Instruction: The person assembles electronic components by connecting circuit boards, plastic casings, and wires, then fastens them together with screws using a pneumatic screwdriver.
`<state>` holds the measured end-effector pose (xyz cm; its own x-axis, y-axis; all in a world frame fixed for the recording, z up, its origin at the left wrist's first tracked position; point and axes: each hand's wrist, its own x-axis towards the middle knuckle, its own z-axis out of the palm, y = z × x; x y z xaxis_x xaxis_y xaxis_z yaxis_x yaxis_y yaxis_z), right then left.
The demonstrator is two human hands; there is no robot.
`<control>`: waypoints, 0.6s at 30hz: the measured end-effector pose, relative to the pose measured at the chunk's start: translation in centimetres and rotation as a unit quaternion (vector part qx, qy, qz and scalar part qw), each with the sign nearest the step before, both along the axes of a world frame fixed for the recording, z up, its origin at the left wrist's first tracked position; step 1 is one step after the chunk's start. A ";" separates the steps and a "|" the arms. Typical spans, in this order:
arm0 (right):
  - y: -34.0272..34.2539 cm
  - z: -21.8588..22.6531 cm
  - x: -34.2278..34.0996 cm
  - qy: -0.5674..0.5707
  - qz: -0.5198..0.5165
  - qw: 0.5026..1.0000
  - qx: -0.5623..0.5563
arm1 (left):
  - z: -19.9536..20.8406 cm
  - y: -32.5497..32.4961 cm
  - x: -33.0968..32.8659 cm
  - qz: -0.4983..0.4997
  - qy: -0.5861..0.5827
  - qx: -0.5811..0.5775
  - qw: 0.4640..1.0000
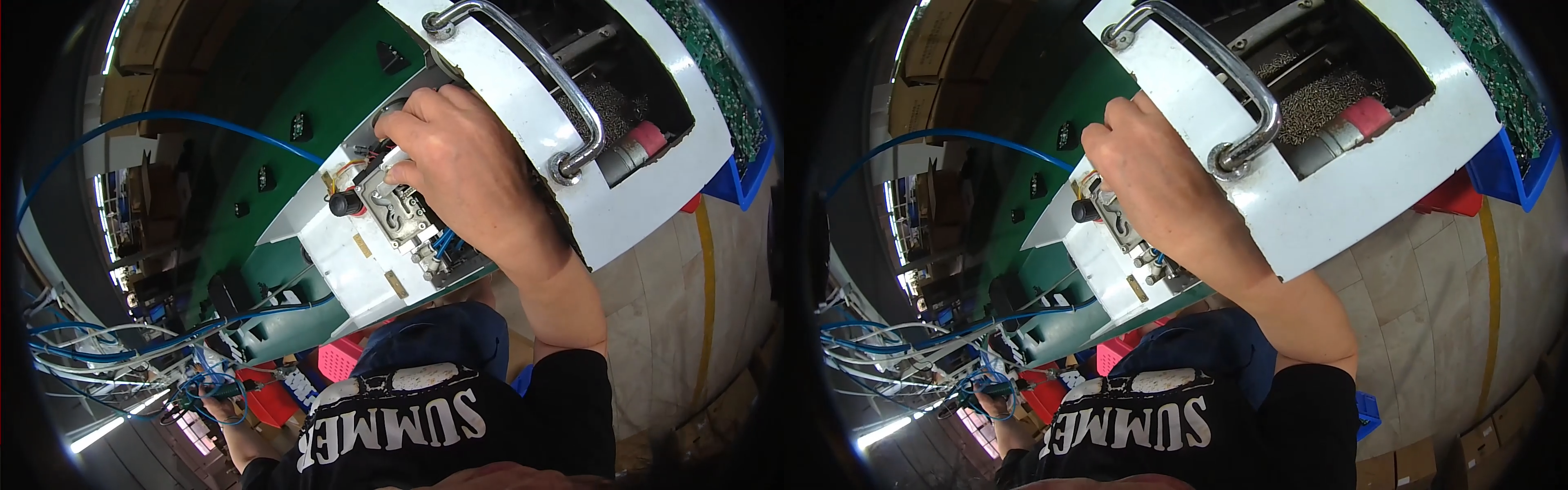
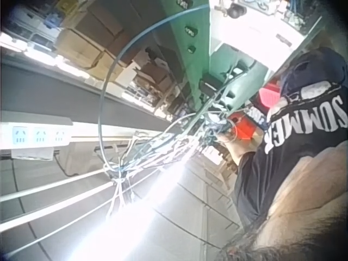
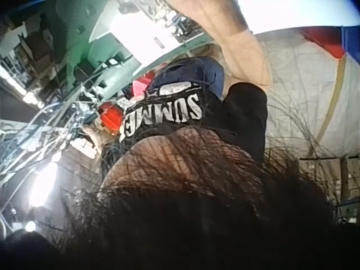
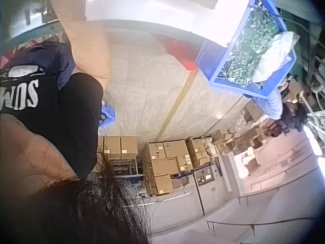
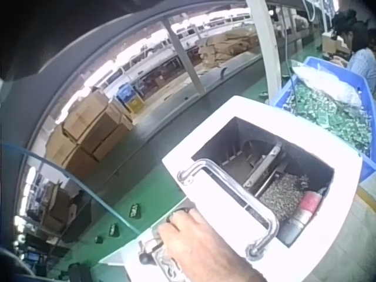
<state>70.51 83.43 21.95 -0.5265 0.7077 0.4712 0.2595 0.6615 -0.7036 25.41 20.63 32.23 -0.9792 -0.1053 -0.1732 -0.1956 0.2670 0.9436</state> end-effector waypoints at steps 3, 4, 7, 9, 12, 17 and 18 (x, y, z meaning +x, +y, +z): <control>0.1 0.0 0.1 -0.008 -0.011 1.000 0.010 | -0.1 -1.0 -0.7 -0.053 0.039 0.051 0.997; 0.1 0.0 0.1 -0.008 -0.010 1.000 0.007 | 0.0 -0.8 -0.8 -0.050 0.023 0.027 0.998; 0.0 0.0 0.0 0.004 -0.009 1.000 0.001 | 0.0 2.0 0.4 -0.035 -0.003 0.024 0.999; 0.1 0.2 0.1 0.004 -0.007 1.000 -0.002 | -0.5 0.8 0.1 -0.052 0.013 0.026 0.998; 0.1 0.6 0.3 -0.011 0.011 1.000 -0.013 | -0.1 -1.2 -0.1 -0.079 0.053 0.028 0.995; 0.0 0.8 0.2 -0.018 0.012 1.000 -0.001 | 0.9 7.9 5.8 -0.027 -0.011 0.018 0.999; 0.1 0.8 0.2 -0.016 0.020 1.000 0.002 | 0.7 6.5 4.8 0.000 0.015 0.020 1.000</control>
